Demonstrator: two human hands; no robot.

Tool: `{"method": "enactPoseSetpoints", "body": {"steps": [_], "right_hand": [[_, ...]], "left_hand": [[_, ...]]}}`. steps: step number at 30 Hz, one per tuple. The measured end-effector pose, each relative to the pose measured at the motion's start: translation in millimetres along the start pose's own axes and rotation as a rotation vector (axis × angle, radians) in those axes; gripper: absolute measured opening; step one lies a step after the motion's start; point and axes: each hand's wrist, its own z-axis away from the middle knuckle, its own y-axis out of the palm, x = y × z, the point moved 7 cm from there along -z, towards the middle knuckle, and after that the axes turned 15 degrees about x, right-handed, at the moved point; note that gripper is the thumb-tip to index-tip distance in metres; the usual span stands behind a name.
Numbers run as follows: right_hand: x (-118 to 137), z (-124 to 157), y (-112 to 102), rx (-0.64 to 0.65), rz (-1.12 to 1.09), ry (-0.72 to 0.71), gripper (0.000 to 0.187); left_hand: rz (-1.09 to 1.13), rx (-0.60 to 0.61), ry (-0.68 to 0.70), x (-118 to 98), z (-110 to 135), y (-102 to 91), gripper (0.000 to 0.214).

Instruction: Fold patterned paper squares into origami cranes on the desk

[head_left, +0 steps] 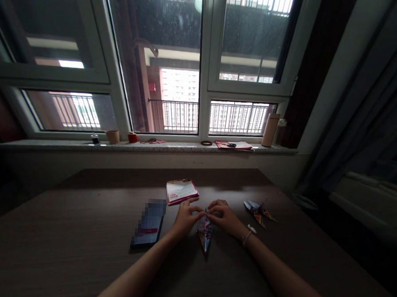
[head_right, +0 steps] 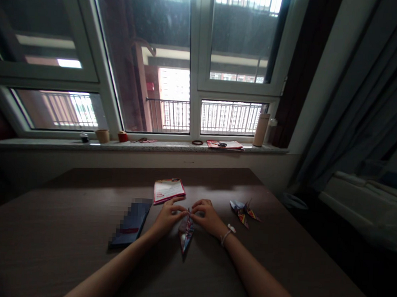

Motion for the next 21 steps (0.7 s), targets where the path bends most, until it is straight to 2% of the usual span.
{"method": "enactPoseSetpoints", "body": {"steps": [21], "right_hand": [[4.5, 1.0, 2.4, 0.023, -0.002, -0.005, 0.018]], "left_hand": [[0.063, 0.017, -0.011, 3.9, -2.2, -1.8, 0.015]]}}
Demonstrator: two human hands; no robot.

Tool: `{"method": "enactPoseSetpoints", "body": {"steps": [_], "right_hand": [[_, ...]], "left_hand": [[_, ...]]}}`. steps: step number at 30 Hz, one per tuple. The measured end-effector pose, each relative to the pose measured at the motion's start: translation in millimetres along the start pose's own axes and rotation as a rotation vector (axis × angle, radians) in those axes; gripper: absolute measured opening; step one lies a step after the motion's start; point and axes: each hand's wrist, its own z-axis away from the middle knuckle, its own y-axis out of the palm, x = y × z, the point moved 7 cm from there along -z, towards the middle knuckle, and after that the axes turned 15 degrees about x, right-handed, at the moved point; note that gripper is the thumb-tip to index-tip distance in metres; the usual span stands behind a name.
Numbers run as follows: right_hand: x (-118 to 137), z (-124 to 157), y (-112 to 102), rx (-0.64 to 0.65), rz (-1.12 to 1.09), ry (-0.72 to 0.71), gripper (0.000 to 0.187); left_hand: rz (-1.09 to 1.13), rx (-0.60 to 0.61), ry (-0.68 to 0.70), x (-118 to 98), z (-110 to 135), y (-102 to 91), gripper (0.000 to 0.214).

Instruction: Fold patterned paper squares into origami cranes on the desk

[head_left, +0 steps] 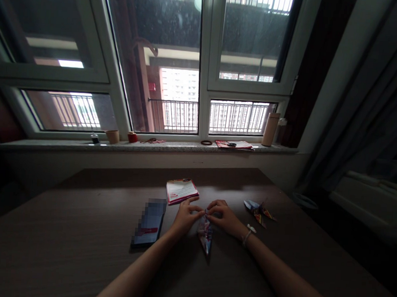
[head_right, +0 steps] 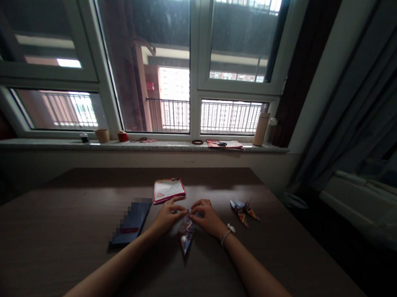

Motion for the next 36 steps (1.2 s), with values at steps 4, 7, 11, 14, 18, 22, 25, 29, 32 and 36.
{"method": "enactPoseSetpoints", "body": {"steps": [4, 7, 11, 14, 18, 22, 25, 29, 32, 36], "right_hand": [[-0.4, -0.1, 1.1, -0.003, 0.002, -0.003, 0.017], [-0.5, -0.4, 1.7, 0.006, 0.007, -0.005, 0.016], [0.4, -0.5, 1.3, 0.007, 0.011, -0.007, 0.015], [1.4, -0.6, 1.7, 0.013, 0.011, -0.01, 0.013], [1.8, -0.5, 1.8, 0.012, 0.012, -0.012, 0.011], [1.8, -0.4, 2.4, 0.019, 0.021, -0.019, 0.01], [2.6, -0.1, 3.0, 0.021, 0.027, -0.021, 0.008], [3.7, 0.3, 4.0, 0.021, 0.037, -0.017, 0.007], [4.0, 0.1, 5.2, 0.038, 0.045, -0.016, 0.007], [4.5, 0.0, 5.4, 0.049, 0.052, -0.013, 0.007]], "left_hand": [[0.02, 0.0, 0.007, -1.3, 0.7, -1.2, 0.017], [0.03, 0.001, 0.009, -2.1, 1.3, -1.8, 0.019], [0.032, -0.002, 0.008, -2.1, 1.5, -1.4, 0.019], [0.034, -0.008, 0.003, -0.7, 1.3, -1.2, 0.016], [0.02, -0.002, 0.003, 0.2, 0.7, -1.1, 0.014], [0.008, 0.012, 0.006, -0.2, 0.1, -0.8, 0.016], [0.015, 0.012, 0.011, -0.8, 0.3, -1.2, 0.018], [0.04, 0.015, 0.002, 0.4, 0.1, -1.4, 0.013], [0.056, 0.02, -0.004, 1.6, -0.8, -1.1, 0.009], [0.052, 0.018, -0.014, 2.6, -1.2, -1.6, 0.008]]}}
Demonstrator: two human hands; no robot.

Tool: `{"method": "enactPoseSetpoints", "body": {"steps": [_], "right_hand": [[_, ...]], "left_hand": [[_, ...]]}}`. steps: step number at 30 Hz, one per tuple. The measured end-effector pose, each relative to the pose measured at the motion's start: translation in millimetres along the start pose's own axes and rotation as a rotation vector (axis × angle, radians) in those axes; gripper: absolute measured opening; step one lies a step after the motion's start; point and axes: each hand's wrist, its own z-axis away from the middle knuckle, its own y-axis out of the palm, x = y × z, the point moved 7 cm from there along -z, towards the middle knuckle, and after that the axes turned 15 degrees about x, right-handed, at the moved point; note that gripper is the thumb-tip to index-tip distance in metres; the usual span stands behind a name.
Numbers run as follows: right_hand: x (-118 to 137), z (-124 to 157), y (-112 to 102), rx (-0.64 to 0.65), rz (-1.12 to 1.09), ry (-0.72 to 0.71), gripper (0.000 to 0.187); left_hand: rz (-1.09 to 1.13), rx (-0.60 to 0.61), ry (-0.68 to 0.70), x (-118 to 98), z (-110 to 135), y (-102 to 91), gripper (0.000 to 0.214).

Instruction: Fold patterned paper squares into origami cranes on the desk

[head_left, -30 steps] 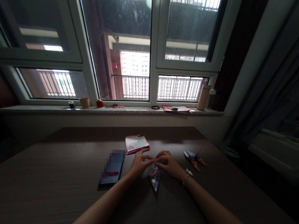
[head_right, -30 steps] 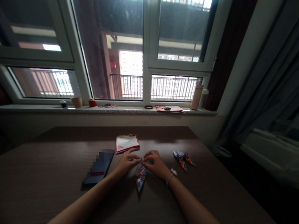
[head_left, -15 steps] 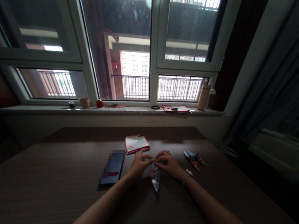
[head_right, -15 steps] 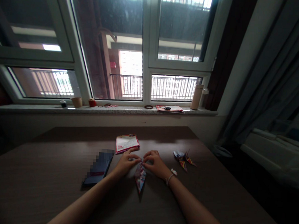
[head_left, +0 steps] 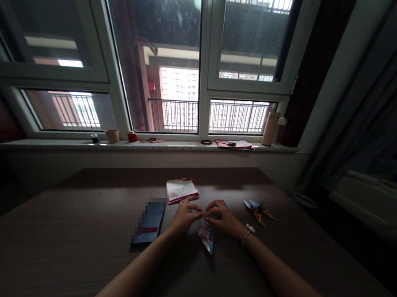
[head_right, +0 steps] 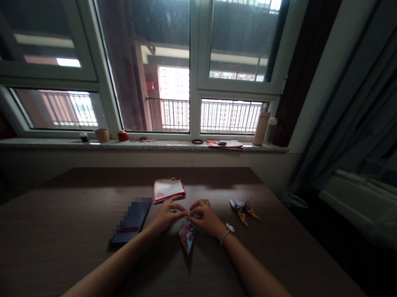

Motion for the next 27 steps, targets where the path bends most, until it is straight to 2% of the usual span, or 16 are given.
{"method": "enactPoseSetpoints", "body": {"steps": [18, 27], "right_hand": [[0.5, -0.7, -2.2, -0.029, -0.011, 0.013, 0.005], [-4.3, -1.3, -0.3, -0.019, -0.012, 0.013, 0.006]], "left_hand": [[-0.12, -0.011, 0.006, -8.0, 2.2, 0.9, 0.011], [-0.113, -0.054, 0.0, -0.1, 0.1, -0.1, 0.013]]}}
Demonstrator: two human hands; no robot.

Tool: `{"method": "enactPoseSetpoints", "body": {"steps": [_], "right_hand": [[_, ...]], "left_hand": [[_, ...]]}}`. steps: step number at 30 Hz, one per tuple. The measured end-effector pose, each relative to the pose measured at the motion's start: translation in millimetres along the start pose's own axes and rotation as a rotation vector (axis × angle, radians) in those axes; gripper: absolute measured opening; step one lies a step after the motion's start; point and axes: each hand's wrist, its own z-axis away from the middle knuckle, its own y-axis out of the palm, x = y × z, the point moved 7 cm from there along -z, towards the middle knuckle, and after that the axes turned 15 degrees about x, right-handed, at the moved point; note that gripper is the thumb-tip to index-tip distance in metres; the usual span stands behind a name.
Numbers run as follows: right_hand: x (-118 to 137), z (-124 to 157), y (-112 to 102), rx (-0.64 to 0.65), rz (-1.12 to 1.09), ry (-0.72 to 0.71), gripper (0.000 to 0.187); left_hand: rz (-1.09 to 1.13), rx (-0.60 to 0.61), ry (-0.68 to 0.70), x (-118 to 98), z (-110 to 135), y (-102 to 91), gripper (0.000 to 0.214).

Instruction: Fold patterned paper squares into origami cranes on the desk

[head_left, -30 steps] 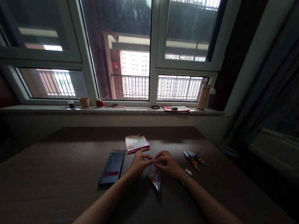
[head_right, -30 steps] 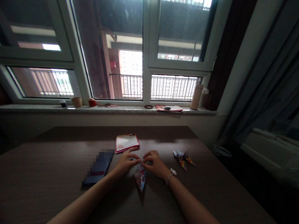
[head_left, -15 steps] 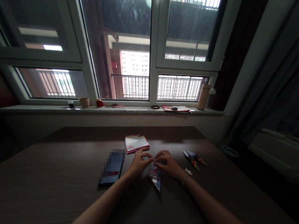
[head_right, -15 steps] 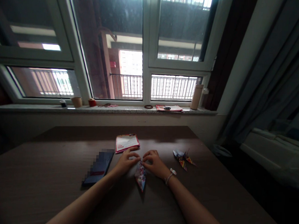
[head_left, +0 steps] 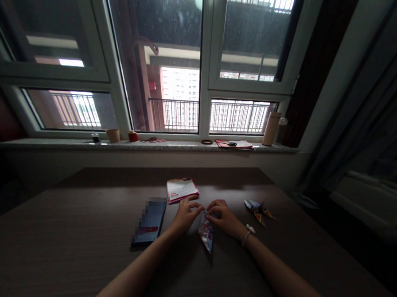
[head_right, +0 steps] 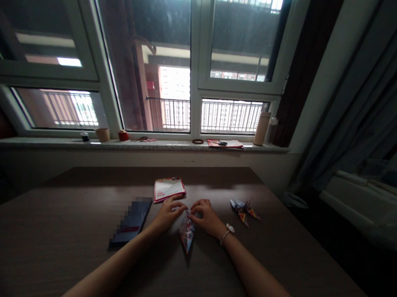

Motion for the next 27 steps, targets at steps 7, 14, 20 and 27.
{"method": "enactPoseSetpoints", "body": {"steps": [7, 14, 20, 27], "right_hand": [[-4.2, -0.5, 0.3, -0.008, 0.012, -0.002, 0.009], [-6.6, -0.5, -4.3, -0.059, 0.003, 0.006, 0.017], [-5.6, -0.2, -0.8, -0.018, -0.004, 0.026, 0.015], [-6.8, 0.6, -5.6, -0.053, 0.0, 0.027, 0.014]], "left_hand": [[0.026, 0.007, 0.007, 4.8, -2.0, -1.3, 0.011], [-0.021, 0.059, -0.032, 4.0, -1.5, 3.6, 0.005], [-0.046, 0.03, -0.012, -4.4, 2.0, 1.4, 0.006], [-0.085, 0.044, -0.033, -3.0, 2.7, 3.1, 0.002]]}}
